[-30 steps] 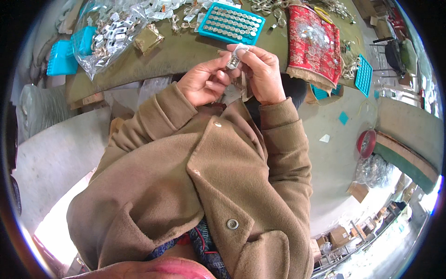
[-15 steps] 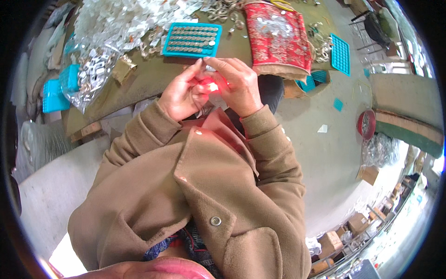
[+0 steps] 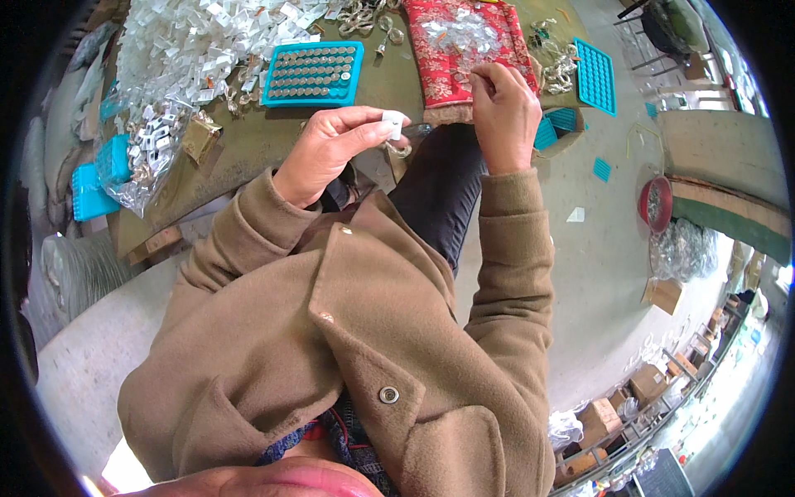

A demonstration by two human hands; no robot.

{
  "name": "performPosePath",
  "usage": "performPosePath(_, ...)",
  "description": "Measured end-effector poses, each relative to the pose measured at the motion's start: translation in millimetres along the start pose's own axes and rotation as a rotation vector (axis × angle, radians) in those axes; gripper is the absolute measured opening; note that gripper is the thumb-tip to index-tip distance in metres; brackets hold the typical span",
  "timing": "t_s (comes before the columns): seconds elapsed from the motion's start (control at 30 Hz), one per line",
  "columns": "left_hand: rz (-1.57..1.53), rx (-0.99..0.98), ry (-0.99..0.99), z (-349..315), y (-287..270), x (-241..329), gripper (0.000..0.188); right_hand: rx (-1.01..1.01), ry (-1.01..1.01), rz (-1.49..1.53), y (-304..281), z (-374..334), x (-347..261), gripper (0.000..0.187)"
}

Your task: The person repeatedly picks small white plastic key housings and metal keys from a table, inserts the keys into the housings, and places the assembled units into a blue tray. The person occasionally uses a red light to inspect the parts during assembly.

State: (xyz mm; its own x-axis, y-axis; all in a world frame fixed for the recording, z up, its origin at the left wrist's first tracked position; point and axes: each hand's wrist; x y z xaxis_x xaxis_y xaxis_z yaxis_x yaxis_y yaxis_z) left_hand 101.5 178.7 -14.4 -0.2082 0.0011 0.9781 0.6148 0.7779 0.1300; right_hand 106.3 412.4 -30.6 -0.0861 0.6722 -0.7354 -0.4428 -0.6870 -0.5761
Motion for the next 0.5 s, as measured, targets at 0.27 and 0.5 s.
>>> performPosePath(0.27, -0.319, 0.013, -0.237, 7.3, 3.4, -4.5, 0.025, -0.048, -0.046, -0.251, 23.0, 5.5, 17.8, 0.013)
performPosePath(0.5, -0.378, 0.05, -0.231, 7.4, 4.0, -16.2, 0.024, -0.08, -0.006, -0.004, 11.3, -4.4, 17.6, 0.018)
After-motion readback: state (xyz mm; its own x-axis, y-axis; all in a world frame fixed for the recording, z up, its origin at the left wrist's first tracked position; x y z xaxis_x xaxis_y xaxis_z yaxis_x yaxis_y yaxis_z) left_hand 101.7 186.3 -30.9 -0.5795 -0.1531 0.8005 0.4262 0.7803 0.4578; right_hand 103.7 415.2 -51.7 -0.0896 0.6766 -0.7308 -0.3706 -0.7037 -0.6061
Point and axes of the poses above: each hand's wrist, its own z-axis towards the middle knuckle, its own y-axis out of the palm, x = y × z, and after that the axes turned 8 degrees about z, right-handed
